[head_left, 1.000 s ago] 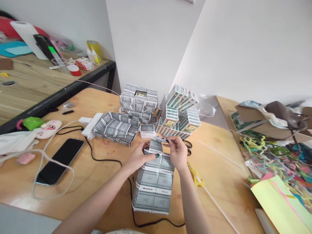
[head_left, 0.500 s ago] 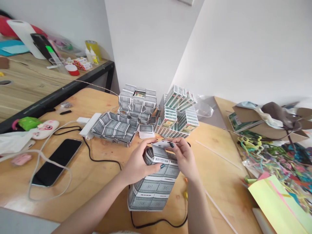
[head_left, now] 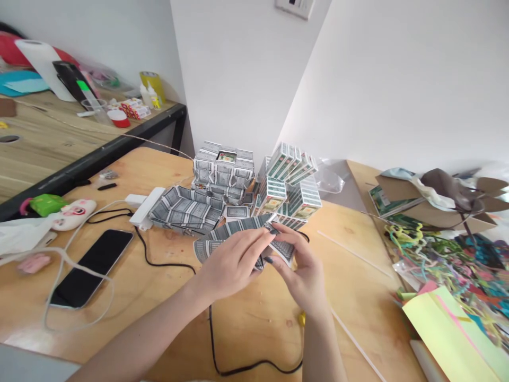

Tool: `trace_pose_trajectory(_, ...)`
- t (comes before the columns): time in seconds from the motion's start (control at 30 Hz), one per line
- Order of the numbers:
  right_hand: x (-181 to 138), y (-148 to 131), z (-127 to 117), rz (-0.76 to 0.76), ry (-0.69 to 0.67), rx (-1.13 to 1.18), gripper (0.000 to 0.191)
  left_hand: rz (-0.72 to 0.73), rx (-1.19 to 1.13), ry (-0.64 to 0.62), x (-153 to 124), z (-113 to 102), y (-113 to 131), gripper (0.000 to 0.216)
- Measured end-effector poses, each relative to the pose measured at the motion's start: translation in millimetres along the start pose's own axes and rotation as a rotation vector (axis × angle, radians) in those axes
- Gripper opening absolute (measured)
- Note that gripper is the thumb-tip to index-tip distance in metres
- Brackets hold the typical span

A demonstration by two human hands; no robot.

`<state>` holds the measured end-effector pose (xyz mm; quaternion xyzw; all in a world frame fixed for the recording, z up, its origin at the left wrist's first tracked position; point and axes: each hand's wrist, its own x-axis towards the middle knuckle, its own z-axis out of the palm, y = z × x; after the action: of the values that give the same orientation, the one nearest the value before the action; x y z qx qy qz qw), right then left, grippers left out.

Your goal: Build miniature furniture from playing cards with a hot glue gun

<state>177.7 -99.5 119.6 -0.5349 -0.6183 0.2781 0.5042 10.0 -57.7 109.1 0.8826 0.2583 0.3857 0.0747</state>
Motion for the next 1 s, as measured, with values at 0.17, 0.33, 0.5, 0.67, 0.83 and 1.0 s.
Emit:
trace_pose_trajectory(0.17, -14.3, 8.5, 21.3, 0.051, 0.111, -0.024, 0.029, 0.013, 0.133, 0.084, -11.8, 15.7, 1.5, 0.056)
trace_pose_trajectory(0.33, -25.4, 12.1, 27.5, 0.069, 0.134, -0.016, 0.033, -0.281, 0.233, -0.034, -12.7, 9.8, 9.0, 0.061)
trace_pose_trajectory(0.5, -34.2, 19.5, 24.4, 0.112, 0.202, 0.224, 0.038, -0.387, 0.248, -0.065, -8.9, 16.4, 19.7, 0.028)
trace_pose_trajectory(0.67, -41.8, 27.8, 22.0, 0.146, 0.232, 0.373, 0.032, -0.532, 0.147, -0.114, -5.0, 28.2, 41.9, 0.025)
trace_pose_trajectory(0.83, -42.3, 29.9, 26.2, 0.04, 0.147, 0.446, 0.031, -0.722, -0.332, -0.285, -2.0, 14.1, 42.9, 0.037)
trace_pose_trajectory(1.0, -36.6, 25.7, 23.7, -0.011, -0.013, 0.498, 0.033, -0.845, -1.125, -0.347, 0.5, -8.3, 27.0, 0.052)
